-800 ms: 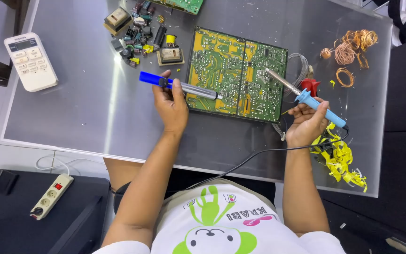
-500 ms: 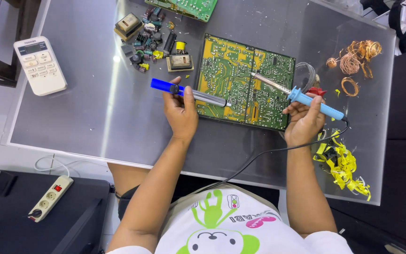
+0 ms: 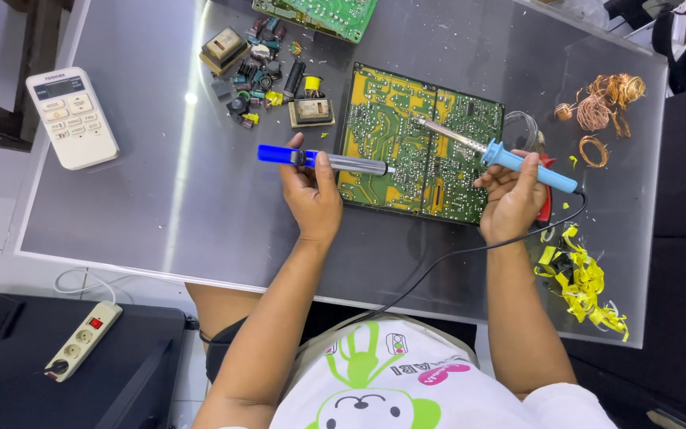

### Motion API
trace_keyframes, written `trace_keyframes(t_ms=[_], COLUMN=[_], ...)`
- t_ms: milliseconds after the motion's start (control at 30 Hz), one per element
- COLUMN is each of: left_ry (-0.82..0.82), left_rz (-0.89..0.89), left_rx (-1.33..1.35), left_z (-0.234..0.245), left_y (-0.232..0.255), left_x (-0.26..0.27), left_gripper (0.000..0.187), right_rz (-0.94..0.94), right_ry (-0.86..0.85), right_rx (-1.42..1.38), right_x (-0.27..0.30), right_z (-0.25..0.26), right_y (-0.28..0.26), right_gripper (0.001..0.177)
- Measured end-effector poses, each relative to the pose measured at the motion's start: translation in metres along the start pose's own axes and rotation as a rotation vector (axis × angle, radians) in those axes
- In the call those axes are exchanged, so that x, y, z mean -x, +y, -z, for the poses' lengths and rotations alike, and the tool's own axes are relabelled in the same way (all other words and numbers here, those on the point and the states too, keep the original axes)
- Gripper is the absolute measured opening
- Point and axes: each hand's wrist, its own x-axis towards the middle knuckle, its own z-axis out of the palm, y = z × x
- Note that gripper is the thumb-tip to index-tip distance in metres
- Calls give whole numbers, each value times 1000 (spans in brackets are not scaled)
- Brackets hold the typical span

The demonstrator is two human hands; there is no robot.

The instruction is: The person uses a soldering iron and a desoldering pump to remove components from a green circuit board. They heat the solder joints with the iron and then use the pump to extract the molten solder, repeating the process across different points on the board.

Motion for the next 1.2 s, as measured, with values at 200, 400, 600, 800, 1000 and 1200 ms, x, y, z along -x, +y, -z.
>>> trace_keyframes(t_ms=[200,400,600,800,1000,1200], left_ry=[-14,-21,-22,-19,-18,-30], left_rz=[-22,-39,-64,-91,-113,101], left_rx=[-5,6,-14,15,-16,75], left_z=[0,-1,-1,-1,-1,-1], left_y=[4,4,2,-2,-1,20], left_x=[-1,-2,-2,-4,-5,-4], left_gripper=[39,39,38,37,37,42], right_rz=[39,22,7,-9,-65,-149], right_ry=[65,134,151,168,153,302], right_rx=[10,33,-6,-45,-62,-86], right_x=[1,19,35,30,43,53], right_z=[36,73,82,91,96,92], right_y=[1,-15,-17,-13,-21,-37], right_gripper=[43,40,41,43,44,43])
